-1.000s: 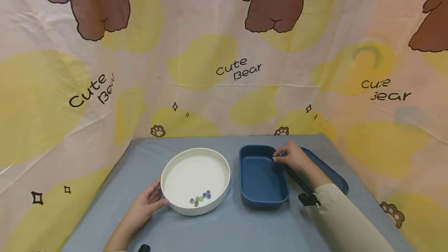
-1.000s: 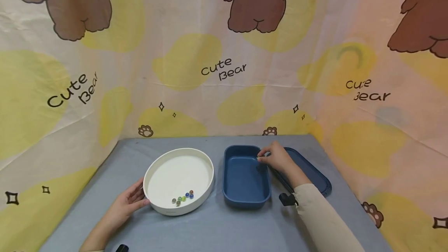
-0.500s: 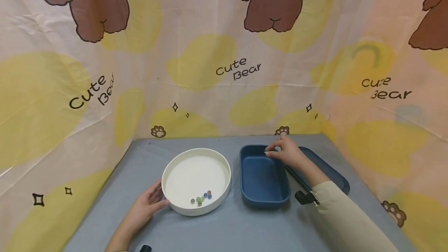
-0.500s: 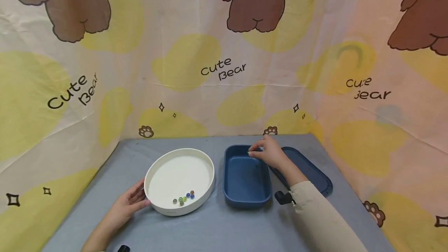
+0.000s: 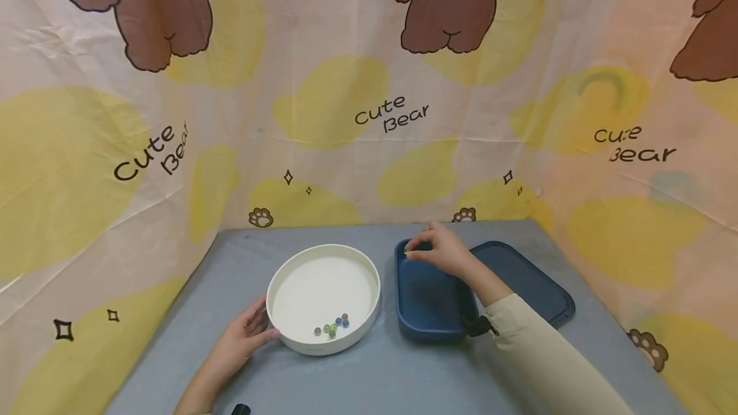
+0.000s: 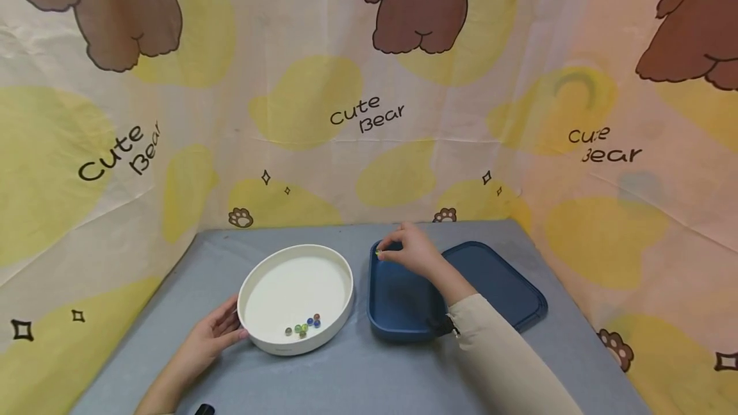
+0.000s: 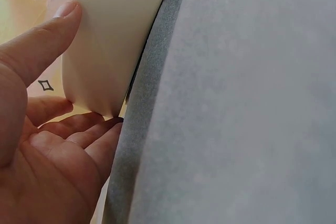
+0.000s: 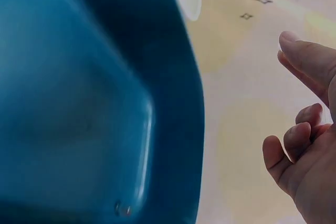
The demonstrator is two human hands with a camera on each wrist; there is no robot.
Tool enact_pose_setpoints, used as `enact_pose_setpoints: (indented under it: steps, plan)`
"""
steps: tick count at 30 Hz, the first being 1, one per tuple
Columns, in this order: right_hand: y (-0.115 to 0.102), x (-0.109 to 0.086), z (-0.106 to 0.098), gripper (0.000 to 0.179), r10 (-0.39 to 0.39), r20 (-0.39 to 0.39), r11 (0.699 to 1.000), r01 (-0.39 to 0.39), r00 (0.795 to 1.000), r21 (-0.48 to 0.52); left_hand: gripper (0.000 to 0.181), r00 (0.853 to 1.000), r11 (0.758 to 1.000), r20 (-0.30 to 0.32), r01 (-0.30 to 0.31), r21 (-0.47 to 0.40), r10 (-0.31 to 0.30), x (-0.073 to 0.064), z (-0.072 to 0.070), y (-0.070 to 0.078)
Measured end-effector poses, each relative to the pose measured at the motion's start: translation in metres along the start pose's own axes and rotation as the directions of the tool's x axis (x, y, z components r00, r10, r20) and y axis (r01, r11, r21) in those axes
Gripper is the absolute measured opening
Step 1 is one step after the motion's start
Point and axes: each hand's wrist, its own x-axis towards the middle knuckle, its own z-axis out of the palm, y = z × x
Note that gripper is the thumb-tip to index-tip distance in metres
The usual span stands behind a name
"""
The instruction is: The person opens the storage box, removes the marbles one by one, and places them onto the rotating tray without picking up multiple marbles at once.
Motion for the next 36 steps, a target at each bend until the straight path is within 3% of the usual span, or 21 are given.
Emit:
enact_pose_setpoints:
  steps: [10,18,27,36]
  plan:
    - [-0.033,0.019,0.022,0.015,-0.014,0.05,0.999,0.012,0.999,0.037,0.104,1.0,1.0,-0.01,0.012,-0.004,-0.012,0.0,0.002,0.0]
    - [-0.051,0.031,0.046,0.013,-0.035,0.071,0.998,0.031,0.997,0.049,0.102,1.0,1.0,0.002,-0.015,0.008,0.015,0.001,0.003,0.001]
    - [-0.07,0.035,0.07,0.01,-0.105,0.1,0.994,0.108,0.989,-0.028,0.104,1.0,0.999,-0.014,0.005,0.036,-0.005,0.003,0.003,0.002]
    - [-0.09,0.049,0.091,0.013,-0.142,0.126,0.986,0.151,0.982,-0.065,0.104,1.0,1.0,0.003,-0.005,0.004,0.005,0.0,-0.001,-0.001]
